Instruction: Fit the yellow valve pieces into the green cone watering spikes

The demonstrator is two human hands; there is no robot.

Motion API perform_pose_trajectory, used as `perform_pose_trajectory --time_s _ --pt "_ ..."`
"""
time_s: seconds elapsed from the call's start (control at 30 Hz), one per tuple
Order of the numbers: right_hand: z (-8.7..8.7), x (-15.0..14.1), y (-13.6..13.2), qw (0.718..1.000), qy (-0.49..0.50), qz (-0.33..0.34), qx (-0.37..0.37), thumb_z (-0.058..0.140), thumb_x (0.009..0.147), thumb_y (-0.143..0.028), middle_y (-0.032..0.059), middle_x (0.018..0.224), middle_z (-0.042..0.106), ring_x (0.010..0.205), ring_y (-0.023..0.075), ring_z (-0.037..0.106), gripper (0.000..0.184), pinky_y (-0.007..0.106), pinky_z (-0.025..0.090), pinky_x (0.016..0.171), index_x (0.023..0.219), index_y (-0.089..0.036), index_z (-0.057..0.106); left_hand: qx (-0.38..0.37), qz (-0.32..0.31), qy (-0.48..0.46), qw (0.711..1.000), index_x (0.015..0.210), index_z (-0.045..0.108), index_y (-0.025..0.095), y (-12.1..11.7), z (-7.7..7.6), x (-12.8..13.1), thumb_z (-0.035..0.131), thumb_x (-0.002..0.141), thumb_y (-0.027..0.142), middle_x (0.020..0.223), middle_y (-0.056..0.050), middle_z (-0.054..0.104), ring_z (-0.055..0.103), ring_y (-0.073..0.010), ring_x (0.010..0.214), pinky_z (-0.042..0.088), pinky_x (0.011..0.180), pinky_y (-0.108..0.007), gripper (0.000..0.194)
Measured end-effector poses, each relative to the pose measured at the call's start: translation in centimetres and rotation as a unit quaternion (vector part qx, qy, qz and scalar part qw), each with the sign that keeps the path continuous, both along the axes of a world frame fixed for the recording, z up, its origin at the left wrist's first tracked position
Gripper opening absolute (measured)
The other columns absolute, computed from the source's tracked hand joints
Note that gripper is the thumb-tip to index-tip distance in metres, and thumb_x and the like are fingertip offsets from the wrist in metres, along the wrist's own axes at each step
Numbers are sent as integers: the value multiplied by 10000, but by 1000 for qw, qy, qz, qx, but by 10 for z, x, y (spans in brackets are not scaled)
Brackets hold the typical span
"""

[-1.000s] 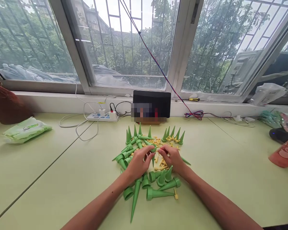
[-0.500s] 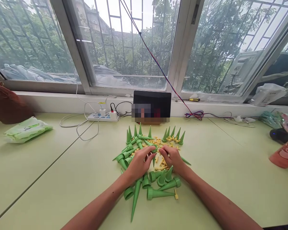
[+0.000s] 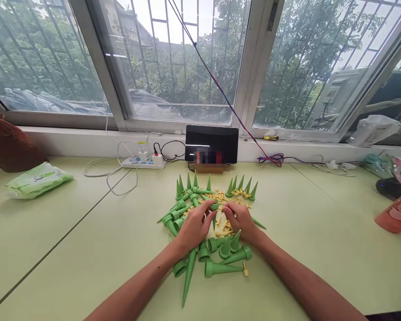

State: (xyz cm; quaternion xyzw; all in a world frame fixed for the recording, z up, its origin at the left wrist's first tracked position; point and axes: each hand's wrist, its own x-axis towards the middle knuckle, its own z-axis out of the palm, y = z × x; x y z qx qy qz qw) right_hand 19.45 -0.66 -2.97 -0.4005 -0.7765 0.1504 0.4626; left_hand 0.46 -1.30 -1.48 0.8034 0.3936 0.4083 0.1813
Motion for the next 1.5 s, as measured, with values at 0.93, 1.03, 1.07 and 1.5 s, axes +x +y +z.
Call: perform_pose_trajectory --time_s 0.93,1.03,1.07,1.5 --pt "0 0 0 999 3 32 12 381 1028 -338 -27 549 465 493 112 438 416 249 327 526 647 -196 468 55 -34 17 998 1118 583 198 -1 -2 -2 532 956 213 905 -29 689 624 -141 734 479 703 -248 170" --pt "0 -1 0 1000 3 25 10 377 1027 -343 -29 542 455 489 112 429 429 253 320 520 630 -199 451 41 -23 16 999 1119 575 202 -1 -1 -1 531 952 216 872 -18 681 609 -133 700 473 687 -247 173" --pt "1 -2 0 1000 1 21 10 378 1025 -343 -29 543 452 489 112 423 431 254 318 519 626 -199 449 35 -16 14 999 1120 572 204 -1 0 0 532 951 223 847 -11 675 601 -132 682 470 675 -247 175" --pt "-3 -3 1 999 51 -3 7 549 954 -310 26 787 625 569 127 528 145 248 443 535 1001 -185 606 15 41 -19 999 1149 532 207 0 4 0 522 955 281 727 22 604 552 -123 585 442 605 -247 208"
